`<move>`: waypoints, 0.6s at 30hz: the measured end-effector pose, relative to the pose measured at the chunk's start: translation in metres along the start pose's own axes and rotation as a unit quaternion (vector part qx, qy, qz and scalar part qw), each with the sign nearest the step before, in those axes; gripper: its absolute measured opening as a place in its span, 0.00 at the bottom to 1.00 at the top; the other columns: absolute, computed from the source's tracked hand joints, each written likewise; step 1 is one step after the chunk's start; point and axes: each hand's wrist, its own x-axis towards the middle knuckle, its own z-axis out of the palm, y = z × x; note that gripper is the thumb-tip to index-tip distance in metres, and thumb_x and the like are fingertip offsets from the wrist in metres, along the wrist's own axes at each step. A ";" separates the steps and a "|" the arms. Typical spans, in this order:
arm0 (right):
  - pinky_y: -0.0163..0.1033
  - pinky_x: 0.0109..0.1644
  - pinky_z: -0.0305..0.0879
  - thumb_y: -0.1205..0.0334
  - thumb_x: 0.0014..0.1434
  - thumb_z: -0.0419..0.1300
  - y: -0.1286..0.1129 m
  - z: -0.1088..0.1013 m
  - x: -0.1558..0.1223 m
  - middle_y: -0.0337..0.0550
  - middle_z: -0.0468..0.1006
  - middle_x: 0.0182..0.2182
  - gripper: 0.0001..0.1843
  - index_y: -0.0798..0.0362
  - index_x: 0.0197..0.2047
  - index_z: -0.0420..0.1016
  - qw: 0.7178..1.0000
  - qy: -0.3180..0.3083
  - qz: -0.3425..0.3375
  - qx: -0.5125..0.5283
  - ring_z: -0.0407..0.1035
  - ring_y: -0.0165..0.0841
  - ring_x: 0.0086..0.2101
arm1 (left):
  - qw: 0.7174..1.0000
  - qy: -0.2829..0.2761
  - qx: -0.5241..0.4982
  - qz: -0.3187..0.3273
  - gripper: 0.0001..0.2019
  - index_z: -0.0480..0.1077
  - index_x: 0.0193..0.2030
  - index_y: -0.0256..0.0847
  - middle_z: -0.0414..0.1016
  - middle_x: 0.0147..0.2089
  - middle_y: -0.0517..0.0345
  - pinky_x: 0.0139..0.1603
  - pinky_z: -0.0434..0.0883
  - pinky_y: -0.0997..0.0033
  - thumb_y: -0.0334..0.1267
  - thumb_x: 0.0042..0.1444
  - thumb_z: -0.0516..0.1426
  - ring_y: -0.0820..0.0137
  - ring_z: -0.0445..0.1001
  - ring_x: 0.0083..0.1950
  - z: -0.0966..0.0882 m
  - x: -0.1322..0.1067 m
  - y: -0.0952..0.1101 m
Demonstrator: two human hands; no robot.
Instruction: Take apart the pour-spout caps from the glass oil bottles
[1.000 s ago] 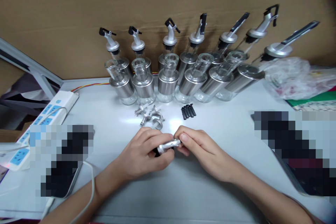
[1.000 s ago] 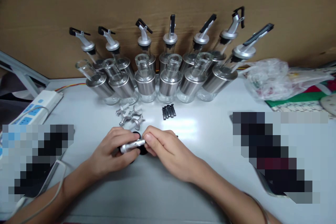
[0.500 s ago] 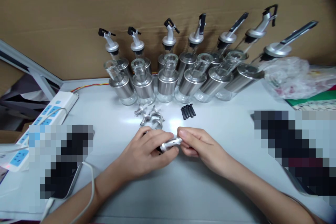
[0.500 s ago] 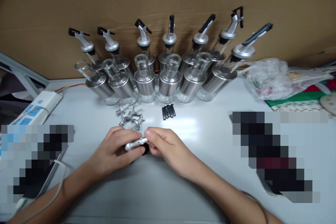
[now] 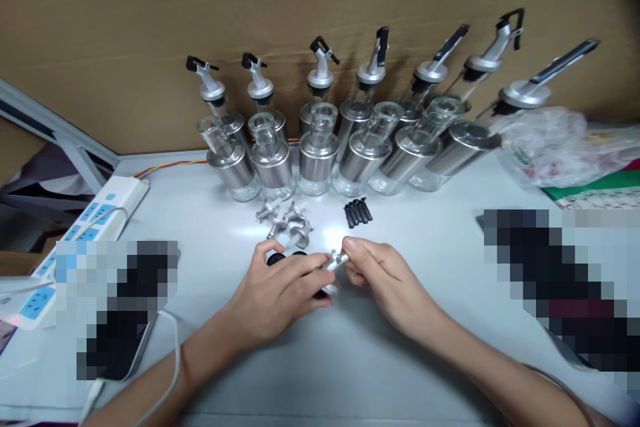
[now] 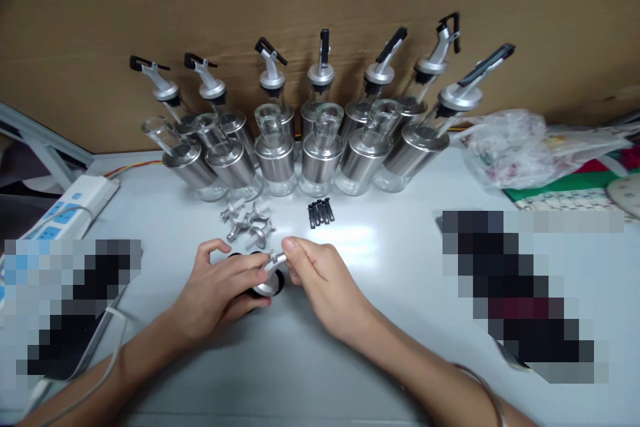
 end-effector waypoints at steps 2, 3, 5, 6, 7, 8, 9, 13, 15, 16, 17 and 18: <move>0.34 0.25 0.47 0.43 0.64 0.43 0.001 0.002 0.001 0.33 0.51 0.18 0.25 0.50 0.22 0.49 1.000 0.010 0.002 -0.002 0.47 0.26 0.21 | 1.000 0.008 0.000 -0.010 0.10 0.64 0.43 0.38 0.81 0.41 0.56 0.47 0.56 0.67 0.42 0.67 0.48 0.78 0.78 0.37 0.000 0.001 0.001; 0.34 0.25 0.47 0.43 0.64 0.43 0.001 0.003 0.001 0.33 0.51 0.18 0.25 0.50 0.22 0.49 1.000 0.014 0.003 -0.005 0.47 0.26 0.21 | 1.000 0.012 0.000 -0.014 0.10 0.64 0.43 0.39 0.81 0.41 0.57 0.46 0.55 0.67 0.43 0.67 0.48 0.78 0.78 0.36 0.001 0.001 0.001; 0.34 0.25 0.47 0.43 0.64 0.43 0.000 0.004 0.001 0.33 0.51 0.18 0.26 0.50 0.21 0.49 1.000 0.021 0.002 -0.010 0.47 0.26 0.21 | 1.000 0.015 -0.002 -0.021 0.10 0.63 0.43 0.39 0.81 0.41 0.58 0.45 0.55 0.67 0.43 0.67 0.48 0.79 0.78 0.35 0.000 0.002 0.002; 0.34 0.25 0.47 0.43 0.64 0.42 0.000 0.005 0.000 0.32 0.51 0.18 0.26 0.50 0.21 0.49 1.000 0.023 0.000 -0.011 0.47 0.26 0.21 | 1.000 0.016 -0.006 -0.024 0.10 0.63 0.43 0.39 0.81 0.41 0.58 0.45 0.55 0.67 0.44 0.67 0.48 0.79 0.78 0.34 0.000 0.002 0.003; 0.34 0.24 0.46 0.43 0.64 0.42 0.000 0.006 0.000 0.32 0.51 0.18 0.26 0.50 0.21 0.48 1.000 0.025 -0.003 -0.011 0.47 0.26 0.21 | 0.999 0.017 -0.012 -0.030 0.11 0.63 0.44 0.39 0.81 0.40 0.58 0.44 0.55 0.67 0.45 0.67 0.47 0.78 0.78 0.34 0.000 0.002 0.003; 0.34 0.24 0.46 0.42 0.64 0.42 0.000 0.006 -0.001 0.32 0.51 0.18 0.26 0.50 0.21 0.48 0.999 0.029 -0.006 -0.013 0.47 0.26 0.20 | 0.999 0.021 -0.021 -0.038 0.12 0.62 0.44 0.39 0.81 0.39 0.59 0.44 0.55 0.67 0.47 0.67 0.47 0.78 0.78 0.33 0.000 0.002 0.003; 0.34 0.24 0.46 0.42 0.64 0.41 0.000 0.006 -0.002 0.33 0.51 0.18 0.26 0.50 0.21 0.49 0.999 0.037 -0.011 -0.017 0.47 0.26 0.20 | 0.998 0.026 -0.030 -0.048 0.14 0.62 0.45 0.39 0.81 0.37 0.59 0.44 0.55 0.66 0.49 0.66 0.47 0.77 0.78 0.32 -0.001 0.001 0.003; 0.34 0.24 0.50 0.44 0.65 0.42 -0.003 0.001 -0.003 0.33 0.54 0.18 0.26 0.51 0.21 0.51 0.990 0.123 -0.048 -0.040 0.50 0.26 0.21 | 0.994 0.046 -0.056 -0.080 0.19 0.60 0.47 0.40 0.81 0.34 0.61 0.44 0.55 0.64 0.54 0.64 0.46 0.75 0.74 0.26 -0.001 -0.001 0.001; 0.33 0.25 0.53 0.47 0.65 0.45 -0.006 -0.004 -0.002 0.34 0.57 0.19 0.23 0.52 0.23 0.57 0.985 0.150 -0.074 -0.044 0.53 0.26 0.21 | 0.993 0.043 -0.063 -0.089 0.17 0.59 0.48 0.42 0.81 0.36 0.60 0.45 0.55 0.63 0.53 0.64 0.47 0.73 0.75 0.28 0.000 -0.003 -0.001; 0.33 0.26 0.55 0.50 0.65 0.47 -0.008 -0.008 -0.002 0.35 0.60 0.20 0.20 0.52 0.25 0.60 0.984 0.149 -0.083 -0.046 0.55 0.26 0.22 | 0.993 0.042 -0.067 -0.093 0.17 0.59 0.49 0.42 0.81 0.37 0.59 0.45 0.55 0.62 0.52 0.64 0.48 0.72 0.76 0.30 0.000 -0.003 -0.001; 0.33 0.27 0.57 0.52 0.64 0.50 -0.009 -0.012 -0.001 0.36 0.64 0.22 0.17 0.52 0.28 0.64 0.984 0.146 -0.089 -0.047 0.58 0.27 0.24 | 0.992 0.042 -0.071 -0.095 0.16 0.58 0.50 0.43 0.81 0.38 0.58 0.46 0.55 0.62 0.51 0.64 0.49 0.70 0.77 0.31 0.000 -0.003 -0.002; 0.33 0.28 0.59 0.54 0.62 0.54 -0.010 -0.016 0.000 0.38 0.67 0.25 0.13 0.52 0.30 0.67 0.984 0.147 -0.095 -0.044 0.61 0.27 0.26 | 0.992 0.043 -0.073 -0.096 0.15 0.58 0.50 0.43 0.81 0.39 0.57 0.46 0.55 0.61 0.50 0.64 0.49 0.69 0.77 0.33 0.000 -0.004 -0.002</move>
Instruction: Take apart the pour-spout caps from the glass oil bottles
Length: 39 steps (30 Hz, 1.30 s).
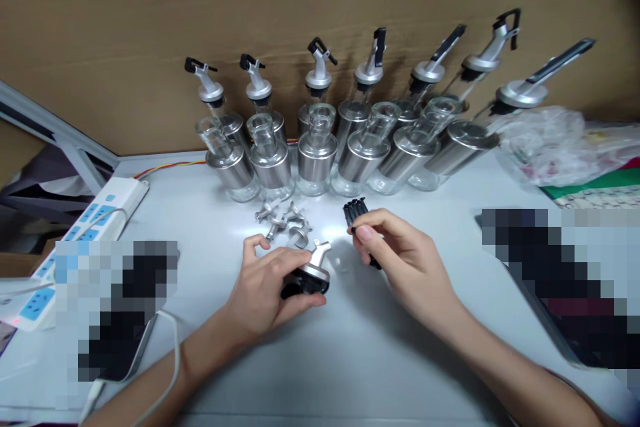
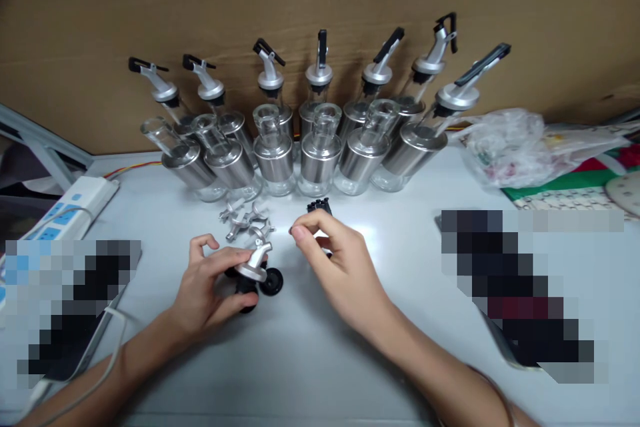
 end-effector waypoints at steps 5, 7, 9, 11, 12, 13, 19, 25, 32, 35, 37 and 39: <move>0.36 0.31 0.66 0.58 0.54 0.62 0.004 -0.019 0.013 0.43 0.74 0.33 0.07 0.52 0.35 0.72 1.000 0.010 0.001 -0.001 0.68 0.32 0.32 | 1.000 0.002 0.005 0.004 0.13 0.59 0.48 0.41 0.80 0.38 0.54 0.46 0.55 0.62 0.47 0.64 0.51 0.69 0.78 0.36 -0.002 0.001 -0.001; 0.38 0.34 0.66 0.57 0.56 0.59 0.005 -0.027 0.018 0.44 0.75 0.33 0.10 0.52 0.40 0.74 0.998 -0.025 0.001 -0.060 0.69 0.33 0.32 | 1.000 0.005 0.009 0.005 0.13 0.59 0.48 0.41 0.80 0.37 0.54 0.46 0.55 0.62 0.47 0.64 0.51 0.69 0.78 0.36 -0.002 0.002 -0.002; 0.38 0.35 0.65 0.57 0.58 0.56 0.004 -0.035 0.021 0.45 0.76 0.34 0.11 0.52 0.42 0.74 0.988 -0.078 0.000 -0.134 0.70 0.34 0.32 | 1.000 0.005 0.012 0.006 0.13 0.59 0.47 0.41 0.80 0.37 0.54 0.46 0.55 0.63 0.47 0.64 0.51 0.69 0.78 0.36 -0.003 0.002 -0.001; 0.37 0.32 0.63 0.56 0.58 0.56 0.004 -0.041 0.023 0.43 0.77 0.30 0.10 0.53 0.35 0.74 0.971 -0.133 0.016 -0.200 0.69 0.33 0.29 | 1.000 0.006 0.015 0.008 0.13 0.59 0.47 0.41 0.80 0.37 0.55 0.46 0.55 0.63 0.47 0.64 0.51 0.70 0.78 0.36 -0.003 0.003 -0.001; 0.36 0.30 0.61 0.56 0.57 0.57 0.005 -0.044 0.024 0.42 0.76 0.27 0.09 0.53 0.33 0.72 0.962 -0.154 0.027 -0.226 0.68 0.31 0.26 | 1.000 0.008 0.015 0.009 0.13 0.59 0.47 0.41 0.80 0.36 0.55 0.45 0.55 0.63 0.47 0.64 0.51 0.70 0.78 0.36 -0.003 0.003 -0.001; 0.35 0.28 0.59 0.56 0.56 0.58 0.007 -0.047 0.025 0.40 0.74 0.24 0.09 0.52 0.30 0.71 0.953 -0.169 0.038 -0.248 0.66 0.30 0.24 | 1.000 0.010 0.016 0.011 0.13 0.59 0.47 0.41 0.80 0.36 0.56 0.45 0.55 0.63 0.47 0.64 0.51 0.70 0.78 0.35 -0.003 0.003 -0.001; 0.34 0.28 0.57 0.62 0.57 0.56 0.022 -0.056 0.026 0.38 0.73 0.22 0.07 0.52 0.29 0.73 0.913 -0.229 0.043 -0.333 0.64 0.29 0.23 | 1.000 0.020 0.022 0.009 0.12 0.59 0.47 0.40 0.80 0.35 0.56 0.46 0.55 0.62 0.46 0.63 0.53 0.70 0.78 0.34 -0.003 0.003 -0.001; 0.37 0.30 0.58 0.55 0.63 0.49 0.021 -0.055 0.024 0.42 0.75 0.23 0.19 0.53 0.27 0.75 0.916 -0.233 0.022 -0.326 0.65 0.31 0.23 | 0.999 0.027 0.025 0.005 0.12 0.60 0.47 0.41 0.80 0.35 0.57 0.46 0.56 0.62 0.46 0.63 0.53 0.69 0.78 0.34 -0.003 0.003 -0.001; 0.37 0.29 0.60 0.59 0.59 0.55 0.023 -0.052 0.023 0.42 0.78 0.24 0.14 0.52 0.28 0.78 0.922 -0.250 0.029 -0.294 0.68 0.32 0.24 | 1.000 0.026 0.017 0.004 0.14 0.60 0.51 0.43 0.80 0.36 0.58 0.45 0.55 0.61 0.45 0.63 0.53 0.67 0.78 0.34 -0.002 0.002 -0.002; 0.37 0.30 0.62 0.63 0.58 0.55 0.022 -0.053 0.024 0.41 0.79 0.25 0.12 0.52 0.29 0.79 0.924 -0.256 0.036 -0.283 0.69 0.32 0.25 | 1.000 0.026 0.015 0.007 0.13 0.60 0.49 0.42 0.80 0.36 0.58 0.46 0.55 0.61 0.46 0.63 0.53 0.68 0.78 0.34 -0.002 0.002 -0.002; 0.36 0.32 0.64 0.65 0.57 0.54 0.023 -0.056 0.024 0.42 0.80 0.28 0.12 0.52 0.32 0.80 0.925 -0.257 0.030 -0.278 0.71 0.32 0.27 | 0.999 0.027 0.019 0.007 0.13 0.60 0.48 0.42 0.80 0.35 0.58 0.46 0.56 0.61 0.46 0.63 0.53 0.68 0.78 0.34 -0.003 0.002 -0.002; 0.36 0.34 0.65 0.67 0.56 0.54 0.025 -0.059 0.024 0.43 0.80 0.31 0.12 0.52 0.36 0.80 0.924 -0.261 0.023 -0.279 0.72 0.32 0.29 | 0.999 0.029 0.023 0.008 0.13 0.60 0.48 0.41 0.80 0.35 0.57 0.45 0.56 0.61 0.46 0.63 0.53 0.68 0.78 0.34 -0.003 0.002 -0.002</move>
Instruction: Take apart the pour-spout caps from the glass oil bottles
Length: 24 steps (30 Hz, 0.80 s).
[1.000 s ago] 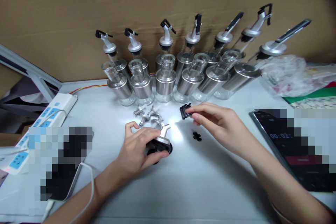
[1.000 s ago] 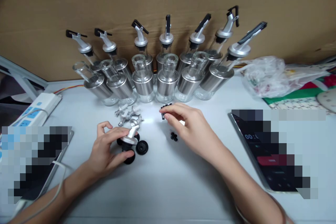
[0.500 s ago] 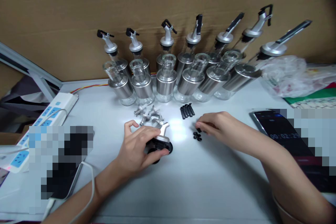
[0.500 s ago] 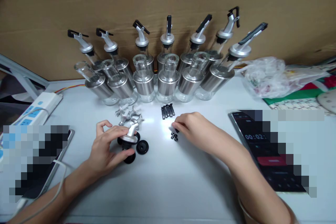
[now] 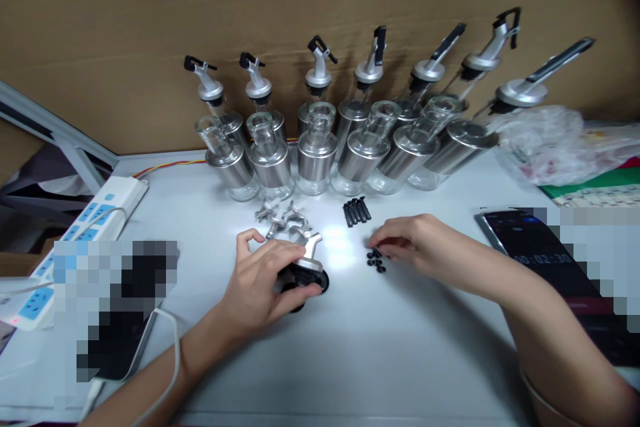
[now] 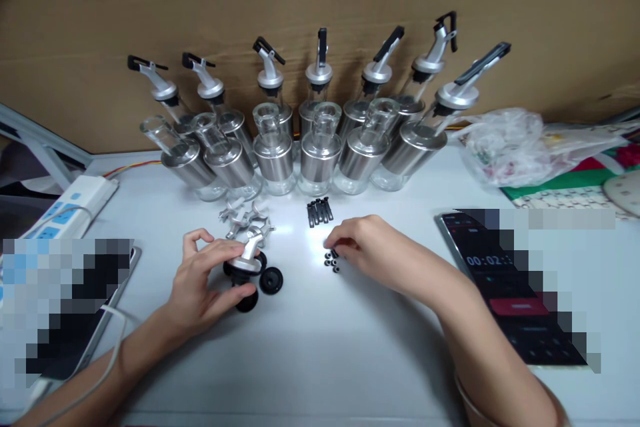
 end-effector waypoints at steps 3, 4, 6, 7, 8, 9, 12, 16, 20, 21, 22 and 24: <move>0.36 0.34 0.65 0.68 0.54 0.55 0.004 0.001 -0.001 0.43 0.80 0.32 0.13 0.51 0.38 0.80 1.000 -0.004 -0.002 -0.004 0.72 0.32 0.30 | 1.000 0.001 0.002 0.000 0.13 0.60 0.49 0.42 0.80 0.35 0.57 0.45 0.56 0.61 0.46 0.63 0.53 0.68 0.78 0.34 0.000 0.000 0.000; 0.36 0.34 0.64 0.69 0.53 0.55 0.005 0.001 -0.001 0.42 0.79 0.31 0.12 0.51 0.37 0.80 1.000 -0.003 0.000 -0.005 0.71 0.32 0.29 | 1.000 0.001 0.002 -0.001 0.13 0.60 0.50 0.42 0.80 0.35 0.57 0.45 0.57 0.61 0.46 0.63 0.53 0.68 0.78 0.34 0.000 0.000 0.000; 0.35 0.32 0.62 0.70 0.52 0.55 0.006 0.002 -0.001 0.40 0.77 0.27 0.11 0.51 0.34 0.79 1.000 0.003 0.007 -0.010 0.69 0.30 0.27 | 1.000 0.000 0.005 -0.004 0.14 0.60 0.50 0.44 0.80 0.35 0.58 0.45 0.57 0.61 0.47 0.63 0.53 0.68 0.78 0.34 0.000 0.000 0.000; 0.34 0.31 0.61 0.70 0.52 0.55 0.006 0.002 -0.001 0.38 0.76 0.25 0.10 0.51 0.32 0.77 1.000 0.005 0.011 -0.015 0.67 0.29 0.25 | 1.000 0.001 0.006 -0.004 0.14 0.60 0.51 0.44 0.80 0.35 0.58 0.45 0.57 0.61 0.47 0.63 0.53 0.68 0.78 0.34 0.001 0.000 0.000; 0.34 0.30 0.60 0.70 0.51 0.55 0.006 0.002 -0.001 0.37 0.74 0.24 0.09 0.51 0.30 0.76 1.000 0.005 0.016 -0.023 0.65 0.28 0.24 | 1.000 0.002 0.007 -0.004 0.14 0.60 0.51 0.44 0.80 0.35 0.58 0.45 0.57 0.61 0.47 0.63 0.53 0.68 0.78 0.34 0.001 0.000 0.000; 0.34 0.29 0.58 0.70 0.51 0.55 0.005 0.002 -0.001 0.36 0.72 0.22 0.08 0.51 0.29 0.75 0.999 0.005 0.020 -0.031 0.63 0.27 0.23 | 1.000 0.003 0.007 -0.002 0.14 0.60 0.50 0.44 0.80 0.35 0.58 0.44 0.57 0.61 0.47 0.63 0.53 0.68 0.78 0.34 0.001 0.000 0.000; 0.33 0.28 0.56 0.70 0.51 0.54 0.002 0.002 -0.001 0.35 0.69 0.21 0.07 0.51 0.27 0.71 0.998 0.003 0.020 -0.052 0.60 0.27 0.23 | 1.000 0.006 0.007 0.002 0.13 0.61 0.49 0.43 0.80 0.35 0.57 0.44 0.57 0.61 0.46 0.63 0.53 0.68 0.78 0.34 0.001 0.001 0.000; 0.33 0.28 0.56 0.73 0.48 0.52 -0.001 0.002 -0.002 0.35 0.69 0.22 0.08 0.52 0.28 0.69 0.998 -0.018 0.002 -0.052 0.59 0.27 0.23 | 1.000 0.007 0.009 0.005 0.12 0.61 0.48 0.42 0.80 0.35 0.57 0.44 0.57 0.62 0.46 0.63 0.53 0.69 0.78 0.34 0.000 0.001 0.000; 0.32 0.28 0.57 0.74 0.47 0.52 -0.003 0.001 -0.002 0.35 0.71 0.23 0.12 0.52 0.32 0.71 0.998 -0.038 0.012 -0.046 0.60 0.27 0.23 | 1.000 0.008 0.012 0.002 0.12 0.61 0.48 0.42 0.80 0.35 0.58 0.44 0.57 0.62 0.46 0.63 0.53 0.69 0.78 0.34 0.000 0.001 0.000; 0.32 0.29 0.58 0.75 0.48 0.52 -0.003 0.002 -0.002 0.35 0.71 0.23 0.13 0.52 0.33 0.72 0.998 -0.039 0.016 -0.045 0.61 0.27 0.23 | 1.000 0.006 0.011 0.001 0.12 0.61 0.47 0.42 0.80 0.35 0.58 0.44 0.57 0.62 0.46 0.63 0.53 0.69 0.78 0.34 0.000 0.001 0.000; 0.33 0.29 0.58 0.74 0.48 0.52 -0.004 0.002 -0.002 0.36 0.72 0.23 0.13 0.52 0.34 0.72 0.998 -0.041 0.019 -0.046 0.62 0.27 0.23 | 1.000 0.004 0.011 0.001 0.12 0.60 0.47 0.42 0.80 0.35 0.58 0.44 0.57 0.62 0.46 0.63 0.53 0.69 0.78 0.34 0.000 0.001 0.000; 0.33 0.30 0.59 0.74 0.49 0.52 -0.005 0.002 -0.001 0.37 0.73 0.24 0.14 0.52 0.35 0.73 0.998 -0.040 0.023 -0.051 0.63 0.28 0.24 | 1.000 0.001 0.010 0.002 0.12 0.60 0.47 0.41 0.80 0.35 0.58 0.45 0.57 0.61 0.46 0.63 0.53 0.70 0.78 0.34 0.000 0.000 0.000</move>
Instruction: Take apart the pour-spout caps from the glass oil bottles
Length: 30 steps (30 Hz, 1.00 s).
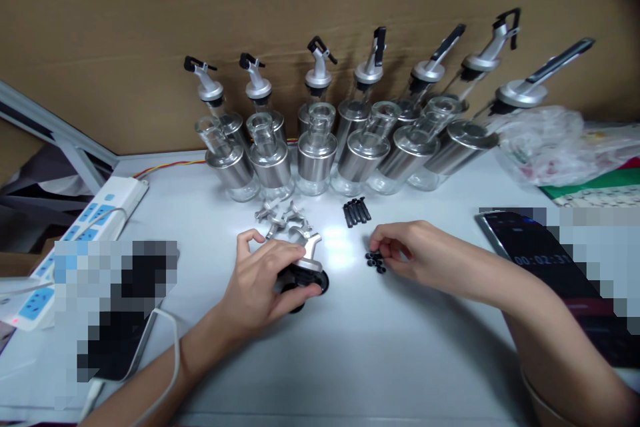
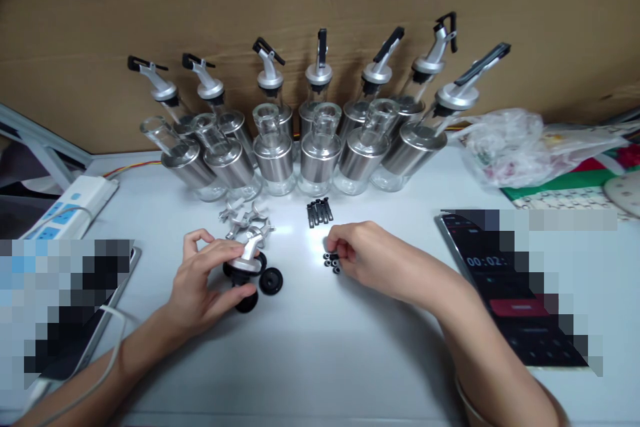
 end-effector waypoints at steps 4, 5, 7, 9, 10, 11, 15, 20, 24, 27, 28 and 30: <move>0.34 0.30 0.58 0.73 0.50 0.51 -0.001 0.001 0.001 0.38 0.73 0.25 0.11 0.52 0.31 0.73 1.000 0.007 0.007 -0.014 0.64 0.29 0.25 | 1.000 0.002 0.003 0.001 0.13 0.60 0.47 0.41 0.80 0.35 0.57 0.45 0.57 0.62 0.47 0.63 0.53 0.70 0.78 0.34 0.000 0.000 0.000; 0.34 0.31 0.59 0.72 0.50 0.52 0.000 0.001 0.001 0.38 0.73 0.25 0.11 0.52 0.30 0.73 1.000 0.012 0.010 -0.015 0.64 0.29 0.25 | 1.000 0.001 0.004 0.000 0.13 0.60 0.46 0.41 0.80 0.35 0.57 0.45 0.57 0.62 0.47 0.63 0.53 0.70 0.78 0.34 0.000 0.000 0.000; 0.34 0.31 0.59 0.72 0.49 0.53 0.001 0.000 0.001 0.38 0.73 0.26 0.09 0.52 0.30 0.73 0.999 0.024 0.019 -0.009 0.65 0.29 0.26 | 1.000 -0.001 0.003 0.002 0.13 0.60 0.46 0.41 0.80 0.35 0.57 0.45 0.57 0.62 0.47 0.63 0.53 0.70 0.78 0.33 0.000 0.000 0.000; 0.34 0.31 0.60 0.72 0.49 0.53 0.001 -0.001 0.001 0.38 0.74 0.26 0.09 0.52 0.31 0.72 0.999 0.031 0.029 0.001 0.65 0.29 0.26 | 1.000 -0.002 0.002 0.004 0.13 0.60 0.47 0.41 0.80 0.35 0.57 0.45 0.57 0.62 0.47 0.63 0.53 0.70 0.78 0.34 0.000 0.000 0.000; 0.33 0.31 0.60 0.72 0.49 0.53 0.001 -0.002 0.000 0.37 0.73 0.26 0.09 0.52 0.31 0.71 0.999 0.030 0.030 0.004 0.65 0.29 0.25 | 1.000 -0.003 0.002 0.004 0.13 0.60 0.47 0.41 0.80 0.35 0.57 0.45 0.57 0.62 0.46 0.63 0.53 0.70 0.78 0.34 0.000 0.000 0.000; 0.33 0.31 0.59 0.72 0.49 0.53 0.000 -0.002 0.000 0.36 0.73 0.25 0.09 0.52 0.31 0.71 0.999 0.026 0.027 0.006 0.64 0.28 0.25 | 1.000 -0.003 0.002 0.005 0.13 0.60 0.47 0.40 0.80 0.35 0.57 0.46 0.57 0.62 0.46 0.63 0.53 0.70 0.78 0.34 0.000 0.000 0.000; 0.33 0.30 0.59 0.73 0.48 0.53 -0.004 -0.004 -0.001 0.35 0.72 0.23 0.09 0.52 0.31 0.71 1.000 0.005 0.008 0.001 0.62 0.28 0.24 | 1.000 -0.004 0.000 0.004 0.13 0.60 0.46 0.39 0.80 0.35 0.57 0.46 0.57 0.62 0.46 0.63 0.54 0.70 0.78 0.34 0.000 -0.001 0.000; 0.32 0.28 0.59 0.73 0.47 0.54 -0.007 -0.008 -0.003 0.35 0.72 0.23 0.11 0.52 0.34 0.71 0.999 -0.037 0.007 0.022 0.62 0.27 0.23 | 1.000 -0.003 -0.004 0.004 0.13 0.60 0.46 0.39 0.79 0.35 0.57 0.46 0.56 0.62 0.46 0.63 0.54 0.70 0.78 0.34 0.001 -0.001 -0.001; 0.33 0.29 0.60 0.71 0.47 0.56 -0.003 -0.007 -0.005 0.36 0.73 0.27 0.13 0.51 0.38 0.70 0.998 -0.056 0.009 0.039 0.65 0.28 0.26 | 1.000 -0.001 0.000 0.007 0.13 0.60 0.46 0.40 0.79 0.34 0.57 0.46 0.57 0.62 0.46 0.63 0.54 0.70 0.78 0.34 0.001 -0.001 -0.001; 0.33 0.29 0.59 0.70 0.46 0.57 0.001 -0.004 -0.004 0.36 0.72 0.27 0.18 0.51 0.43 0.68 0.998 -0.050 0.018 0.032 0.65 0.29 0.27 | 1.000 0.000 0.000 0.008 0.13 0.60 0.46 0.39 0.79 0.34 0.57 0.46 0.56 0.62 0.46 0.63 0.54 0.70 0.78 0.33 0.001 0.000 -0.001; 0.33 0.29 0.58 0.70 0.47 0.57 0.003 -0.003 -0.003 0.35 0.71 0.28 0.20 0.50 0.45 0.67 0.998 -0.048 0.020 0.030 0.65 0.29 0.27 | 1.000 0.000 0.000 0.008 0.13 0.60 0.46 0.39 0.79 0.34 0.57 0.46 0.56 0.62 0.46 0.63 0.54 0.70 0.78 0.33 0.001 -0.001 -0.001; 0.33 0.29 0.58 0.69 0.47 0.57 0.005 -0.001 -0.002 0.34 0.71 0.27 0.21 0.50 0.47 0.66 0.998 -0.049 0.021 0.026 0.65 0.29 0.27 | 1.000 -0.002 0.000 0.006 0.13 0.60 0.46 0.39 0.80 0.35 0.57 0.46 0.56 0.62 0.46 0.63 0.54 0.70 0.78 0.34 0.001 -0.001 -0.001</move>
